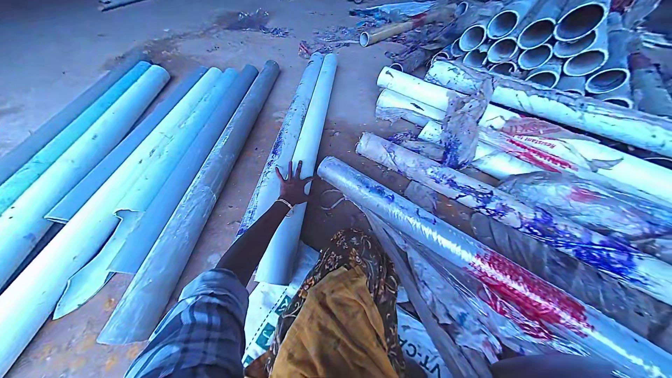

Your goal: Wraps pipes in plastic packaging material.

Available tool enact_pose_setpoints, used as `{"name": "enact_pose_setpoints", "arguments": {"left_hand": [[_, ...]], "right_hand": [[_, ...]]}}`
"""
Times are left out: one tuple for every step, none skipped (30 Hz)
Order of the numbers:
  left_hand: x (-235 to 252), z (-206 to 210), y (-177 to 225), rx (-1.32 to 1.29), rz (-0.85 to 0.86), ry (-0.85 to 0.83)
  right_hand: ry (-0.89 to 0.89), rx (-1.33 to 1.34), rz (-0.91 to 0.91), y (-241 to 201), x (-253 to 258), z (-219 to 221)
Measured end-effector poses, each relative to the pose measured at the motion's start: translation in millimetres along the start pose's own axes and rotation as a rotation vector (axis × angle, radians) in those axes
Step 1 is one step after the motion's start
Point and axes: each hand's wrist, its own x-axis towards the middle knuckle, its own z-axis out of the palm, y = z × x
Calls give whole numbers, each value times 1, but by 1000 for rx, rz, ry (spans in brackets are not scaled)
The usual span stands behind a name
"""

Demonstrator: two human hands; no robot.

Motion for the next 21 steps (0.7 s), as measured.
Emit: {"name": "enact_pose_setpoints", "arguments": {"left_hand": [[2,-4,-6,-23,-9,-9],[2,-6,-13,-55,-16,-22],[2,-8,-22,-88,-25,-36],[3,-12,-33,-117,-33,-47],[2,-15,-45,-139,-42,-54],[0,-22,-61,-155,-50,-58],[-4,-28,-80,-152,-65,-65],[-10,-35,-101,-140,-96,-80],[-17,-43,-124,-117,-139,-82],[-25,-50,-152,-74,-194,-92],[-34,-56,-179,-51,-245,-115],[-40,-60,-199,-45,-269,-81],[-44,-57,-218,-48,-238,47],[-44,-43,-234,-37,-125,292],[-32,-32,-235,-36,22,596],[-36,-61,-195,-105,-47,482],[-33,-80,-153,-193,-59,445],[-27,-87,-112,-259,-9,465],[-19,-87,-72,-283,88,488],[-10,-84,-32,-284,215,485],[-2,-77,9,-264,346,467]], "right_hand": [[2,10,-4,8,1,2],[11,40,-30,18,0,3],[42,93,-88,29,-3,6],[104,156,-166,37,-5,11],[133,210,-211,41,-8,13],[108,237,-202,32,-16,8],[86,255,-147,22,-24,4],[87,285,-80,13,-29,1],[114,310,-52,14,-27,4],[176,311,-75,24,-19,14],[179,310,-80,28,-14,18],[155,284,-66,22,-11,13],[105,241,-30,9,-12,4],[63,180,12,-3,-14,-3],[26,107,50,-12,-14,-8],[-10,47,74,-19,-14,-13],[-49,3,96,-24,-16,-20],[-70,-1,104,-27,-17,-27],[-62,33,103,-29,-18,-35],[-31,94,97,-28,-21,-40],[23,166,86,-22,-24,-42]]}}
